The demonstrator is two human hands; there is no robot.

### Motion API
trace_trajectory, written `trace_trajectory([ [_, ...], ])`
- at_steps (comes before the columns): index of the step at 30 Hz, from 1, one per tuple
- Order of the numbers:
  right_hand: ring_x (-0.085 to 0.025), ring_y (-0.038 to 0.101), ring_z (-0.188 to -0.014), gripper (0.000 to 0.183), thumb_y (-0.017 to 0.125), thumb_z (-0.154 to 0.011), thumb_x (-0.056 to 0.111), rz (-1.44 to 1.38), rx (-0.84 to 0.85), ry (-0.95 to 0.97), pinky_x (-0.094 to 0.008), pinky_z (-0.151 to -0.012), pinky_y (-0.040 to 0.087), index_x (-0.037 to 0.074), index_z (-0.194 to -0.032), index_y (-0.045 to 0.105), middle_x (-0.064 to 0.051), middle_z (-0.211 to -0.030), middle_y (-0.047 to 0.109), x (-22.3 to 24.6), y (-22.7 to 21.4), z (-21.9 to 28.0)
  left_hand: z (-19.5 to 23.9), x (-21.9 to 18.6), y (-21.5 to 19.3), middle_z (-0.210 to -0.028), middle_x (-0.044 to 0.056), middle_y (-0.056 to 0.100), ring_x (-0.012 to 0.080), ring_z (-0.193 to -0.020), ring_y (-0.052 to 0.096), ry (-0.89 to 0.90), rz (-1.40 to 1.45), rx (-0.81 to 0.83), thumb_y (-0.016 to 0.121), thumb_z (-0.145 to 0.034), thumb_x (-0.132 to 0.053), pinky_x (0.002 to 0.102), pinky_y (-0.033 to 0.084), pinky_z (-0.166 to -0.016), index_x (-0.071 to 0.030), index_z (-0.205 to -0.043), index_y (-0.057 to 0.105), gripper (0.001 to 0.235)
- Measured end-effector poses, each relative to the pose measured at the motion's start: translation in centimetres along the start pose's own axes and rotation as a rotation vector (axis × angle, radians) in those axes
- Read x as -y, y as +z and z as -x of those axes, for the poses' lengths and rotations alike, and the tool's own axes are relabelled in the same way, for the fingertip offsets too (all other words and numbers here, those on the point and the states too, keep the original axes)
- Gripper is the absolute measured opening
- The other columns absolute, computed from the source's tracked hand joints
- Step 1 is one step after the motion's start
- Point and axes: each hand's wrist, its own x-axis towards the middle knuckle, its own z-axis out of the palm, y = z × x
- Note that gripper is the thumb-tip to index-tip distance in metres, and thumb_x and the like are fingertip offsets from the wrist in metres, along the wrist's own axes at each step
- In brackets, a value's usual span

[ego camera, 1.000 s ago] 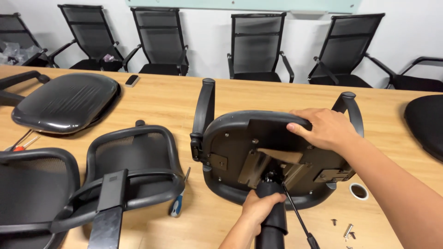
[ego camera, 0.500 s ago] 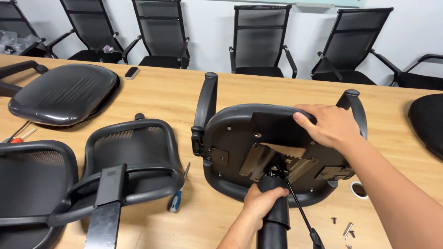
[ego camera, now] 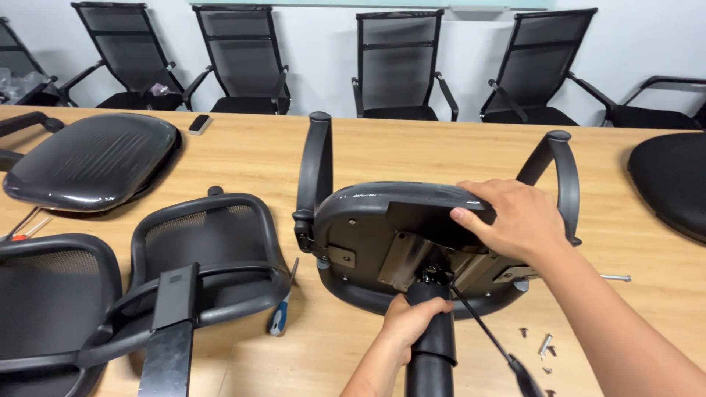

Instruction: The person attaches a metal mounting plate to the underside of a chair seat, driving screws with a screwdriver. They then lift the seat, mount it onto the gas lift of the chair base, and tighten the connection using a hex key while steadying the seat with the other hand.

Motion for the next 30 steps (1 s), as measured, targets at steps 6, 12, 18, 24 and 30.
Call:
trace_trajectory([
  [6, -0.029, 0.067, -0.114, 0.056, 0.068, -0.082, 0.06, 0.001, -0.065, -0.014, -0.044, -0.09, 0.054, 0.024, -0.124, 0.073, -0.006, -0.121, 0.074, 0.6, -0.6, 1.8, -0.3, 0.7, 0.0, -0.09, 0.014, 0.072, 0.0231, -0.07, 0.073, -0.019, 0.039, 0.053, 0.085, -0.069, -0.02, 0.04, 0.063, -0.062, 0.001, -0.112, 0.063, 0.053],
  [12, -0.028, 0.068, -0.112, 0.059, 0.074, -0.077, 0.062, 0.003, -0.102, -0.01, -0.044, -0.09, 0.054, 0.022, -0.121, 0.074, -0.005, -0.118, 0.075, 1.2, -0.6, 2.5, 0.0, 1.0, -0.2, -0.09, 0.014, 0.072, 0.0237, -0.07, 0.072, -0.015, 0.029, 0.054, 0.084, -0.07, -0.02, 0.041, 0.063, -0.062, 0.001, -0.111, 0.063, 0.051],
  [18, -0.029, 0.067, -0.112, 0.064, 0.075, -0.075, 0.063, 0.001, -0.125, -0.066, -0.044, -0.09, 0.054, 0.02, -0.122, 0.072, -0.006, -0.118, 0.074, 0.4, -0.1, 2.0, 0.4, 1.0, -0.9, -0.092, 0.014, 0.072, 0.0242, -0.071, 0.073, -0.012, 0.028, 0.053, 0.081, -0.071, -0.021, 0.041, 0.063, -0.061, 0.0, -0.112, 0.063, 0.05],
  [24, -0.031, 0.064, -0.117, 0.066, 0.073, -0.079, 0.063, 0.015, -0.085, -0.06, -0.046, -0.094, 0.052, 0.022, -0.131, 0.068, -0.007, -0.127, 0.07, -1.1, 1.0, -0.8, 0.6, 1.8, -1.2, -0.093, 0.015, 0.072, 0.0249, -0.072, 0.073, -0.019, 0.024, 0.026, 0.082, -0.071, -0.022, 0.04, 0.063, -0.062, -0.002, -0.117, 0.058, 0.056],
  [30, -0.032, 0.061, -0.123, 0.074, 0.075, -0.077, 0.061, 0.063, -0.109, -0.025, -0.049, -0.103, 0.046, 0.022, -0.138, 0.061, -0.007, -0.133, 0.066, -3.6, 3.8, -3.6, -0.1, 1.8, -1.7, -0.095, 0.014, 0.071, 0.0243, -0.075, 0.073, -0.045, 0.038, 0.009, 0.083, -0.072, -0.023, 0.039, 0.063, -0.065, -0.004, -0.121, 0.056, 0.059],
])
